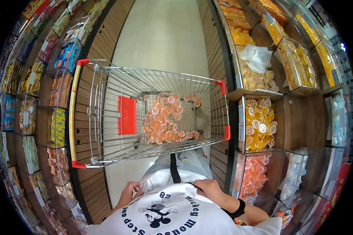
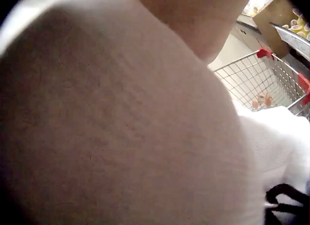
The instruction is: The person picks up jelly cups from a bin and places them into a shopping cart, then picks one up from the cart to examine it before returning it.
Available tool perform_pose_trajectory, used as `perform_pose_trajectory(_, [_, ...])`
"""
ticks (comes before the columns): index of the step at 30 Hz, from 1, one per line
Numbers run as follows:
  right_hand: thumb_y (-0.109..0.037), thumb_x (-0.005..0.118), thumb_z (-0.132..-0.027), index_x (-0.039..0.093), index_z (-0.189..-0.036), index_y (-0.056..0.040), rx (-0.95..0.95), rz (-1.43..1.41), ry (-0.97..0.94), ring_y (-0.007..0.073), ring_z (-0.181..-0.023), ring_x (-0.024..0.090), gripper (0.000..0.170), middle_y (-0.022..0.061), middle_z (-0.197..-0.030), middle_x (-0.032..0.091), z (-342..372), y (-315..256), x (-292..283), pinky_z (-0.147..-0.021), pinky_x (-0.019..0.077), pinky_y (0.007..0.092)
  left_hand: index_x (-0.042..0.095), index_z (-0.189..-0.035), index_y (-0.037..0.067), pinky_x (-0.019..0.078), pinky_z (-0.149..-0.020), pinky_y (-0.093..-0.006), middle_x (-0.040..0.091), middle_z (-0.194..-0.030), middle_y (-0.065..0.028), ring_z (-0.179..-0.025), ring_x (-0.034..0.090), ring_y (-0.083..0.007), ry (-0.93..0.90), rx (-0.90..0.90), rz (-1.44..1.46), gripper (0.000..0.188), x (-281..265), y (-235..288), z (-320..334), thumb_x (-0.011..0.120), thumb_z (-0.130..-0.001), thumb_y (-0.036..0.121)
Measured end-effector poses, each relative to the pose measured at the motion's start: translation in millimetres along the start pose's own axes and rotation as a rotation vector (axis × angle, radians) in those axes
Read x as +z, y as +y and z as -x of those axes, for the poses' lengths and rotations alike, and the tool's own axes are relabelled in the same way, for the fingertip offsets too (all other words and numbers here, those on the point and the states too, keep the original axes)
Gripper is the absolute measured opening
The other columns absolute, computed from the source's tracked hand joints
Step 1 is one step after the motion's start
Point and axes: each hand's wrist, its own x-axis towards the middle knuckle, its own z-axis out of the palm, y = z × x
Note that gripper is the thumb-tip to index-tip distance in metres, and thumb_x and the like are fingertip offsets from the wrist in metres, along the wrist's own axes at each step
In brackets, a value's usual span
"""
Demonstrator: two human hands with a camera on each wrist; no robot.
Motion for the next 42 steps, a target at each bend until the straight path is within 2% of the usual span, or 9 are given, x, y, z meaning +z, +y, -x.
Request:
perform_pose_trajectory(4, [-0.002, 0.054, -0.056, 0.048, -0.068, -0.0033, -0.076, -0.074, 0.033, 0.0262, -0.05, 0.048, 0.013, 0.0105, -0.054, 0.047, -16.8, -12.7, 6.4, -0.045, 0.0372, 0.0319, 0.047, -0.091, 0.006, 0.04, -0.064, -0.0231, 0.047, -0.079, -0.0064, -0.072, 0.05, -0.016, -0.395, -0.111, 0.13, 0.024, -9.1, 1.0, 6.2, 0.05, -0.072, 0.02])
perform_pose_trajectory(13, [-0.004, 0.05, -0.063, 0.042, -0.064, -0.0024, -0.053, -0.159, -0.213, 0.0273, -0.05, 0.047, 0.008, 0.0117, -0.053, 0.045, -56.1, -38.3, 30.4, -0.046, 0.0369, 0.0313, 0.045, -0.081, 0.005, 0.0416, -0.052, -0.0277, 0.049, -0.07, -0.0076, -0.06, 0.051, -0.0208, -0.351, -0.178, 0.139, 0.014, -38.2, -3.6, 37.6, 0.05, -0.071, 0.014])
perform_pose_trajectory(16, [-0.006, 0.048, -0.066, 0.042, -0.066, -0.0027, 0.029, -0.158, -0.255, 0.0279, -0.051, 0.047, 0.007, 0.0127, -0.055, 0.046, -64.2, -43.3, 39.7, -0.047, 0.0375, 0.0311, 0.042, -0.08, 0.007, 0.0408, -0.049, -0.0304, 0.049, -0.067, -0.0068, -0.056, 0.05, -0.0235, -0.205, -0.024, -0.106, 0.013, -34.5, -8.1, 38.3, 0.048, -0.07, 0.014])
perform_pose_trajectory(20, [-0.008, 0.047, -0.067, 0.044, -0.07, -0.0043, -0.023, -0.224, -0.371, 0.0281, -0.055, 0.049, 0.006, 0.013, -0.06, 0.048, -68.0, -48.3, 50.0, -0.05, 0.0385, 0.0318, 0.038, -0.079, 0.007, 0.0401, -0.048, -0.0328, 0.051, -0.062, -0.0098, -0.057, 0.051, -0.0265, -0.305, -0.014, -0.344, 0.013, -32.0, -16.2, 30.7, 0.042, -0.072, 0.018])
perform_pose_trajectory(24, [-0.01, 0.045, -0.068, 0.047, -0.077, -0.0058, -0.157, -0.324, -0.523, 0.0289, -0.063, 0.049, 0.01, 0.0137, -0.068, 0.05, -74.1, -58.5, 43.6, -0.056, 0.0393, 0.0329, 0.04, -0.078, 0.005, 0.0401, -0.05, -0.0318, 0.053, -0.064, -0.0103, -0.056, 0.051, -0.0248, -0.515, -0.175, -0.137, 0.014, -51.6, -21.9, 35.7, 0.046, -0.072, 0.017])
perform_pose_trajectory(30, [-0.015, 0.042, -0.074, 0.047, -0.077, -0.0037, -0.161, -0.25, -0.691, 0.0278, -0.059, 0.049, 0.013, 0.014, -0.068, 0.051, -82.5, -24.3, 41.0, -0.055, 0.0393, 0.0308, 0.049, -0.074, 0.003, 0.0389, -0.052, -0.0248, 0.053, -0.067, -0.0084, -0.057, 0.051, -0.0181, -0.647, 0.053, 0.024, 0.015, -64.1, -37.6, -16.8, 0.047, -0.074, 0.018])
perform_pose_trajectory(34, [-0.025, 0.038, -0.078, 0.049, -0.072, -0.004, 0.191, -0.336, -0.413, 0.0213, -0.051, 0.048, 0.024, 0.0124, -0.059, 0.049, -118.3, 14.5, 4.9, -0.049, 0.0383, 0.0285, 0.048, -0.074, 0.002, 0.0373, -0.049, -0.0253, 0.051, -0.062, -0.01, -0.053, 0.049, -0.0192, -0.253, -0.099, 0.156, 0.014, -56.8, -45.4, -82.5, 0.046, -0.074, 0.016])
perform_pose_trajectory(37, [-0.024, 0.042, -0.075, 0.05, -0.07, -0.0031, 0.383, -0.179, -0.225, 0.0241, -0.05, 0.049, 0.022, 0.0122, -0.055, 0.049, -164.1, 86.1, 3.9, -0.047, 0.0381, 0.0301, 0.048, -0.075, 0.003, 0.038, -0.049, -0.0297, 0.052, -0.061, -0.0109, -0.054, 0.05, -0.0232, -0.054, -0.107, -0.109, 0.014, -50.5, -44.1, -138.8, 0.046, -0.073, 0.017])
perform_pose_trajectory(42, [-0.024, 0.044, -0.073, 0.049, -0.073, -0.0034, 0.315, -0.069, 0.033, 0.0305, -0.056, 0.05, 0.021, 0.015, -0.061, 0.052, -258.4, 186.1, 62.3, -0.05, 0.0396, 0.0349, 0.048, -0.076, 0.004, 0.0388, -0.049, -0.0314, 0.052, -0.063, -0.0128, -0.057, 0.051, -0.0256, 0.019, -0.173, -0.099, 0.012, -22.6, -58.5, -199.4, 0.047, -0.072, 0.016])
